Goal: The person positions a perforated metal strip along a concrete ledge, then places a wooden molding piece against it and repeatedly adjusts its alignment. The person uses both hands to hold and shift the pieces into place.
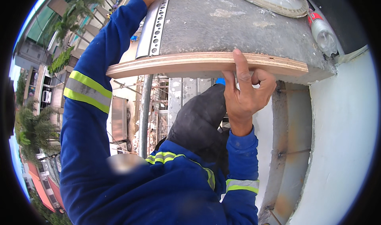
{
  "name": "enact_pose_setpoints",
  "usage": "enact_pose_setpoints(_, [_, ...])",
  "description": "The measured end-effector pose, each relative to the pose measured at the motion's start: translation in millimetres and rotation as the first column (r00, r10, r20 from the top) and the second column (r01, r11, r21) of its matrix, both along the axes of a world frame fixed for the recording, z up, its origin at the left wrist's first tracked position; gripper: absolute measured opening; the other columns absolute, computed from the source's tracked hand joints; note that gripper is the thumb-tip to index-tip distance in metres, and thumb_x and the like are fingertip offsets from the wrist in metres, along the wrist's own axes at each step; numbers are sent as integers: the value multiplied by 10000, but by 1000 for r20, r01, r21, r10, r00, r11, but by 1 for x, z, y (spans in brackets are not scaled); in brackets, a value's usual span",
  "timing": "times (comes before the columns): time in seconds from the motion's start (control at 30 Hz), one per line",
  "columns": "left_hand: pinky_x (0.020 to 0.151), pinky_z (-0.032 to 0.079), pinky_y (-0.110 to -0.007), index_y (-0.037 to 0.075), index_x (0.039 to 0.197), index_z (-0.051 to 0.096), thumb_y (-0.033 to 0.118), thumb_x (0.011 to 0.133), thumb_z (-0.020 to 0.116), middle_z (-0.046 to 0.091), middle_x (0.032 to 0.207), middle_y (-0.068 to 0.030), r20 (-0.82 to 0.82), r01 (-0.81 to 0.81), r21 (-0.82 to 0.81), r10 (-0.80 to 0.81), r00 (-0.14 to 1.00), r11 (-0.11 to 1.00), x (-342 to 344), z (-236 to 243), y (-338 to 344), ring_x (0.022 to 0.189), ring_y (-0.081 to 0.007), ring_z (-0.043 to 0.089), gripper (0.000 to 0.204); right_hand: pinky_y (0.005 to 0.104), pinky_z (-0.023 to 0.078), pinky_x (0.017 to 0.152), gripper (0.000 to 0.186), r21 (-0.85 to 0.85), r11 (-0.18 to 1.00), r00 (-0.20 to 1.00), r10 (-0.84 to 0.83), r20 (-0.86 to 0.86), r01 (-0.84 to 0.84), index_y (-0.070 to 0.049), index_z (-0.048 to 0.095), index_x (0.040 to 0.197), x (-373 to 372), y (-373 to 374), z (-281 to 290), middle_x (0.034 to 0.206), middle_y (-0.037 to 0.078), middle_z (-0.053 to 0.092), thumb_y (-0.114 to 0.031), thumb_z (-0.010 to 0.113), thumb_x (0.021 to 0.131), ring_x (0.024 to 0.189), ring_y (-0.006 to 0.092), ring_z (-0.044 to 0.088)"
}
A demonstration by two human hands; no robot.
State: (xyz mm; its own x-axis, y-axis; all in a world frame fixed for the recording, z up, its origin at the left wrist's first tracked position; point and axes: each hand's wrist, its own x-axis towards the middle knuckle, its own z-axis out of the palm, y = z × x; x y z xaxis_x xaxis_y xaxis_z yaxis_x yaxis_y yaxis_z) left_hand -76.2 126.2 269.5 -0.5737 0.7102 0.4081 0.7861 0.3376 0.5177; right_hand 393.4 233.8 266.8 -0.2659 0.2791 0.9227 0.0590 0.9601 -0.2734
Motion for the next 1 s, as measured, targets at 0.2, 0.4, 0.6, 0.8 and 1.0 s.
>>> enact_pose_setpoints(0.2, [693,550,-422,69,1139,720,291,1029,523,730,899,-139,-56,-267,-149,261,964,952,27,23,0,760,-282,690,317,454,330,1079,471,172,984,998,-63,31,57,-279,734,1188,1,11,10,1139,-6,648,-277,841,730,1100,211,571])
enact_pose_setpoints(0.4, [705,555,-446,132,1307,625,99,940,549,711,922,-176,-745,-355,-374,-50,665,857,8,15,-7,778,-328,689,377,441,262,1180,430,255,961,979,58,193,-108,-290,712,1199,-1,26,16,1286,-94,679,-246,797,780,1219,163,581])
enact_pose_setpoints(0.6, [761,551,-452,143,1339,605,71,893,573,709,961,-182,-749,-270,-356,-100,656,895,1,13,-11,851,-344,688,453,441,278,1155,451,256,961,973,46,227,-105,-291,717,1201,1,23,19,1265,-105,688,-205,803,767,1200,164,591])
enact_pose_setpoints(0.8, [774,554,-452,157,1329,613,93,893,592,710,954,-179,-671,-273,-356,-41,740,894,20,23,-11,872,-346,691,441,439,282,1143,442,256,960,972,55,230,-115,-278,723,1189,1,23,21,1265,-100,689,-174,801,767,1203,174,590])
enact_pose_setpoints(1.0, [706,555,-429,69,1189,678,209,935,637,713,830,-168,-367,-376,-325,251,896,867,55,46,-3,808,-307,706,293,438,286,1137,451,257,959,972,57,227,-116,-273,725,1183,2,22,22,1248,-99,698,-164,805,753,1187,179,600])
